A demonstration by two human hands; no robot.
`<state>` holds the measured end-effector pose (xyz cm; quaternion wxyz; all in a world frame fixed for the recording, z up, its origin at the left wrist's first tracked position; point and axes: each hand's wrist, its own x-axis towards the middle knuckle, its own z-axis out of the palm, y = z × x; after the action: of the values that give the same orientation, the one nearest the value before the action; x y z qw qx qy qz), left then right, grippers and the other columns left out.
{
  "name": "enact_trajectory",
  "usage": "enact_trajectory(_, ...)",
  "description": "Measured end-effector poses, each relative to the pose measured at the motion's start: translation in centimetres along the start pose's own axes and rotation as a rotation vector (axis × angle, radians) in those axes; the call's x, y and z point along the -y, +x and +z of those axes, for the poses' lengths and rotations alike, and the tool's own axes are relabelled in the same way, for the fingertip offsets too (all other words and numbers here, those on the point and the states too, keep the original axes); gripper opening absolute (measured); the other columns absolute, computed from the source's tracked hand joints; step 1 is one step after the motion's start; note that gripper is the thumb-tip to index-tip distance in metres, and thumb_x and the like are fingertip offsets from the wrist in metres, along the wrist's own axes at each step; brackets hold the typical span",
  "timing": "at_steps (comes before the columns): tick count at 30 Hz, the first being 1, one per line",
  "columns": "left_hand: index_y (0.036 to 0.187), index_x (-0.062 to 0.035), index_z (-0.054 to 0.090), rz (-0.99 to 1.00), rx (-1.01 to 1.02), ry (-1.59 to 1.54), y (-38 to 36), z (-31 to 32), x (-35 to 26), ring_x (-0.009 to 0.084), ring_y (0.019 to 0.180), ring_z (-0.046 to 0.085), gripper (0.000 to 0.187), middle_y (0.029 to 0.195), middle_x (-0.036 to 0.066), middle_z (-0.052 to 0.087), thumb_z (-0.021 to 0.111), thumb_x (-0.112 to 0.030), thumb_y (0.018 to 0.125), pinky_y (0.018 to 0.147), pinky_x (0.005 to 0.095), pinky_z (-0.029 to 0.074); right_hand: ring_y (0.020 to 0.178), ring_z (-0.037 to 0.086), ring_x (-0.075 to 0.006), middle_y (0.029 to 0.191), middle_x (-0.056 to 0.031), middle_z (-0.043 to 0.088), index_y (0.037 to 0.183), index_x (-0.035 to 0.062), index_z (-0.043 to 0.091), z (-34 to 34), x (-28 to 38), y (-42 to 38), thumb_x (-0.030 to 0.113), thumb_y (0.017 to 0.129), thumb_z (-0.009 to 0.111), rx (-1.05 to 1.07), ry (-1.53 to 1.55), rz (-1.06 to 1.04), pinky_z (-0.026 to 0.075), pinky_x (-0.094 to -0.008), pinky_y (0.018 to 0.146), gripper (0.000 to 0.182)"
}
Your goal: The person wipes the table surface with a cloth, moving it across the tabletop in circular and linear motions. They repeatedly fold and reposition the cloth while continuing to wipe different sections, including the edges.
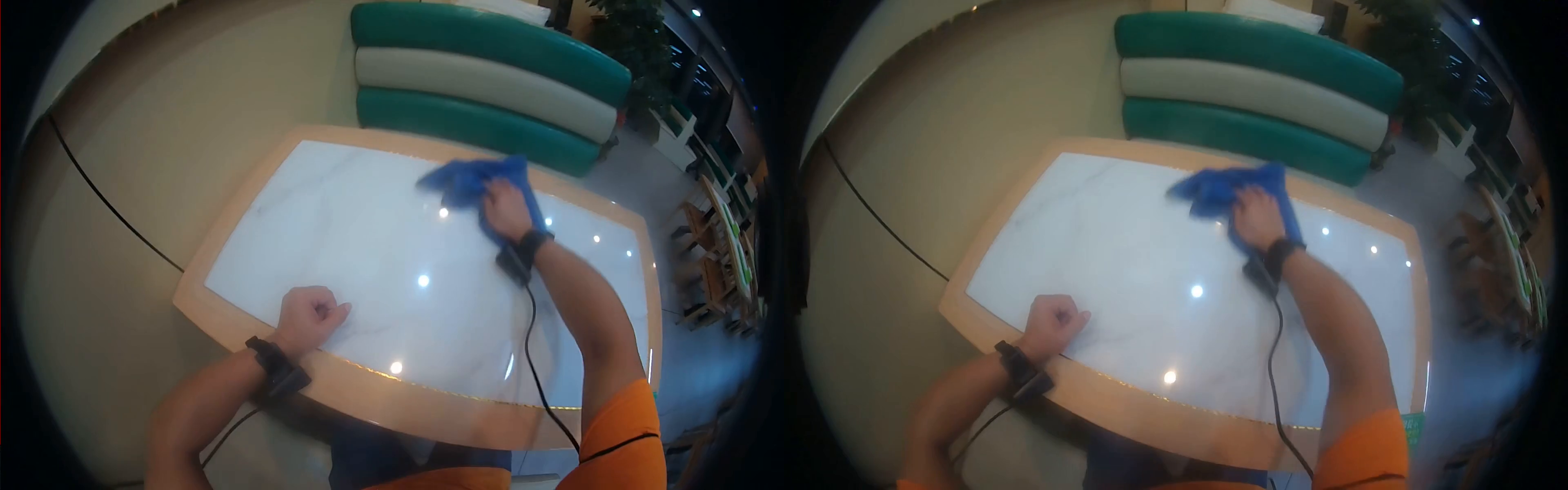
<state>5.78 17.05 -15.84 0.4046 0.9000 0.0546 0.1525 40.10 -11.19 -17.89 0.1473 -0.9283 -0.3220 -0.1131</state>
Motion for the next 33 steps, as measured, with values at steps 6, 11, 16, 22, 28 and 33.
enact_trajectory(6,0.060,-0.0036,0.052,0.067,0.037,0.028,0.3,-0.4,0.2,0.0174,0.048,0.044,0.033,0.054,0.006,0.048,0.077,-0.011,0.081,0.047,0.0314,0.036,0.146,0.037,-0.0369,0.155,-0.0145,0.046,0.142,0.0069,0.053,5.1,-1.5,10.8,0.033,0.101,0.042,0.006,-0.090,0.092,0.028,-0.0538,0.120,0.050)
enact_trajectory(11,0.060,-0.0035,0.052,0.074,0.025,0.064,0.4,-0.6,-0.8,0.0192,0.047,0.043,0.033,0.053,0.008,0.047,0.076,-0.011,0.082,0.047,0.0324,0.035,0.137,0.046,-0.0376,0.144,-0.0209,0.054,0.134,0.0013,0.058,5.9,-0.2,11.7,0.028,0.100,0.044,-0.040,-0.090,0.002,0.036,-0.0511,0.115,0.045)
enact_trajectory(16,0.060,-0.0006,0.054,0.064,-0.036,0.021,0.4,-0.3,-0.1,0.0221,0.047,0.042,0.037,0.051,0.010,0.045,0.072,-0.018,0.087,0.047,0.0350,0.035,0.116,0.057,-0.0396,0.120,-0.0235,0.063,0.115,-0.0018,0.063,3.2,7.5,2.6,0.019,0.090,0.054,-0.051,0.119,-0.208,0.045,-0.0515,0.100,0.034)
enact_trajectory(22,0.061,0.0021,0.052,-0.013,-0.105,-0.162,0.2,0.1,1.1,0.0134,0.049,0.039,0.046,0.051,0.006,0.041,0.063,-0.023,0.098,0.049,0.0345,0.033,0.146,0.037,-0.0370,0.154,-0.0206,0.044,0.137,-0.0017,0.055,-0.5,17.9,-13.1,0.025,0.098,0.053,0.090,0.107,-0.547,0.028,-0.0539,0.120,0.048)
enact_trajectory(28,0.059,-0.0006,0.055,-0.083,-0.174,-0.351,0.0,0.0,1.3,0.0082,0.053,0.041,0.048,0.054,-0.001,0.046,0.061,-0.026,0.100,0.051,0.0303,0.035,0.147,0.035,-0.0376,0.154,-0.0206,0.043,0.135,0.0002,0.056,-5.9,23.4,-24.4,0.023,0.097,0.057,0.283,0.324,-0.764,0.027,-0.0545,0.120,0.044)
enact_trajectory(33,0.061,0.0005,0.057,-0.089,-0.112,-0.254,-0.2,-0.5,0.1,0.0088,0.054,0.044,0.046,0.054,0.001,0.050,0.063,-0.026,0.099,0.052,0.0299,0.037,0.145,0.038,-0.0361,0.153,-0.0186,0.045,0.133,0.0014,0.059,-6.8,22.4,-25.0,0.022,0.096,0.057,0.345,0.364,-0.872,0.029,-0.0531,0.119,0.043)
